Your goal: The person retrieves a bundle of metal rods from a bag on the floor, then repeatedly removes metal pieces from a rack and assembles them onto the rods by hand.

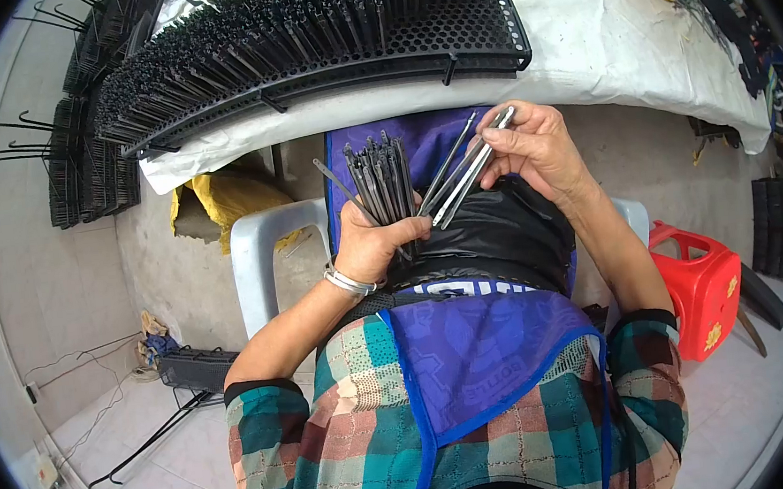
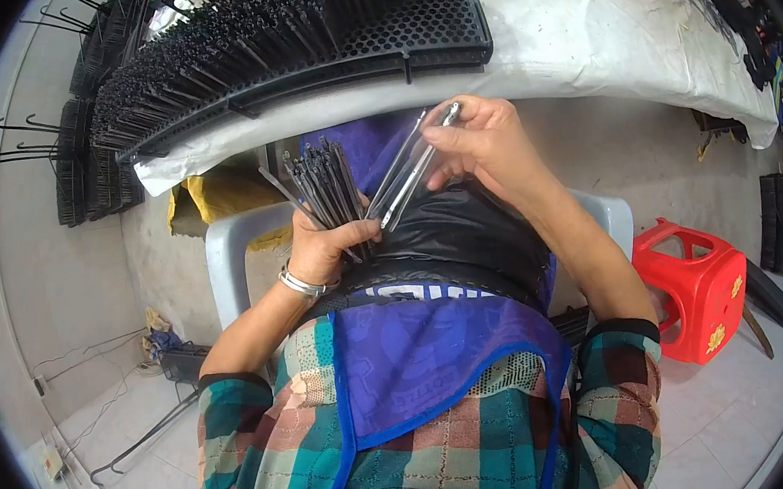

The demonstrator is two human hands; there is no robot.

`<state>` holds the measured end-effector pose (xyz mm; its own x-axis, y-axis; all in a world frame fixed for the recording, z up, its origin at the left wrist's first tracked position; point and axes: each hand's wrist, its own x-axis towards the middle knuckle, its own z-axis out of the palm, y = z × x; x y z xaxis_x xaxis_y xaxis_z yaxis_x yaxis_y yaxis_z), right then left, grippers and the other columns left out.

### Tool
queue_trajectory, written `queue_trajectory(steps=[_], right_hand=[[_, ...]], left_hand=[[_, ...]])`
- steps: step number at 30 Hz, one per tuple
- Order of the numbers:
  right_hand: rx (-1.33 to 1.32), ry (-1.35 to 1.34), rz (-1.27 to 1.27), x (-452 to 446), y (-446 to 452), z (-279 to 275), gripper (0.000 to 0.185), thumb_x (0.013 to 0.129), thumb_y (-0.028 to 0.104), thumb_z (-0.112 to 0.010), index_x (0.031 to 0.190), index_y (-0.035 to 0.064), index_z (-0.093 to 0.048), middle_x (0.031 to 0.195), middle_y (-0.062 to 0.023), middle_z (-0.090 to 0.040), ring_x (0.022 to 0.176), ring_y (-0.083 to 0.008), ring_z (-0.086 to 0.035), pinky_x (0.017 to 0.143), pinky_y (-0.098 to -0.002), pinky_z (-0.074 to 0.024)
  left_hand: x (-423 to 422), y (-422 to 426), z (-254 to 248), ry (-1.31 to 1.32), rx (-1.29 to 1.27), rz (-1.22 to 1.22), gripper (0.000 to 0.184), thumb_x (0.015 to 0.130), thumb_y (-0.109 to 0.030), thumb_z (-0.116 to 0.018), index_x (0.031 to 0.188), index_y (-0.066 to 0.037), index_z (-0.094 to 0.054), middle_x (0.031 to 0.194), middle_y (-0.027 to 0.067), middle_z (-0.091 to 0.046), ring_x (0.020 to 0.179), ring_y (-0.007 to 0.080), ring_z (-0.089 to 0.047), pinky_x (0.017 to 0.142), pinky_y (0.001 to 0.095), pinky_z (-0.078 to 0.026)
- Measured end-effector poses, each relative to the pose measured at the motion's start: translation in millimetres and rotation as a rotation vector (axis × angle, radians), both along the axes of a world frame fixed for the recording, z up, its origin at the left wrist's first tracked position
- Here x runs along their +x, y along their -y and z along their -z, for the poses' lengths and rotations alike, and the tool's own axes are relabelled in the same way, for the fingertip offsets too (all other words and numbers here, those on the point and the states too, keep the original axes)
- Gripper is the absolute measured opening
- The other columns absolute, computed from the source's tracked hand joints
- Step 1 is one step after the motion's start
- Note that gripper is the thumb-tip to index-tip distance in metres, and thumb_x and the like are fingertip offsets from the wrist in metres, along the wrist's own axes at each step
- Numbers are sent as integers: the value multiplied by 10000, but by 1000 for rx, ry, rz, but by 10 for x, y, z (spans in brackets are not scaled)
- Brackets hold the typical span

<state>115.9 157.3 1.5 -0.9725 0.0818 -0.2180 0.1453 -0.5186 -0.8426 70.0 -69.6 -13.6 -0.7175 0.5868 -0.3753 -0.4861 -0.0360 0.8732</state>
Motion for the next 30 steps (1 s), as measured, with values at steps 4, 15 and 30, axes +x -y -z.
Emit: queue_trajectory(steps=[4, 15, 30], right_hand=[[58, -49, 107, -47, -194, -20, 105, 847, 70, -561, 894, -23, -568, 812, -189, -627, 642, -233, -634, 530, -325, -554], [218, -262, 522, -859, -1056, 39, 107, 798, -3, -614, 894, -43, -589, 810, -144, -635, 684, -232, -641, 604, -315, -551], [620, -451, 465, -1116, -1041, -194, 132, 786, 34, -646, 914, 5, -641, 821, -77, -660, 721, -136, -638, 589, -235, -528]], left_hand=[[-15, 0, -15, 59, 13, -32, 233, 645, 64, -689, 842, 14, -576, 711, 96, -621, 602, 180, -607, 587, 285, -498], [-29, -1, 22, 73, 21, -3, 231, 638, 60, -682, 834, 15, -568, 716, 103, -611, 615, 193, -599, 596, 297, -488], [-11, 6, 30, 155, 32, -21, 286, 625, 79, -684, 871, 22, -550, 714, 117, -610, 607, 211, -606, 592, 313, -499]])
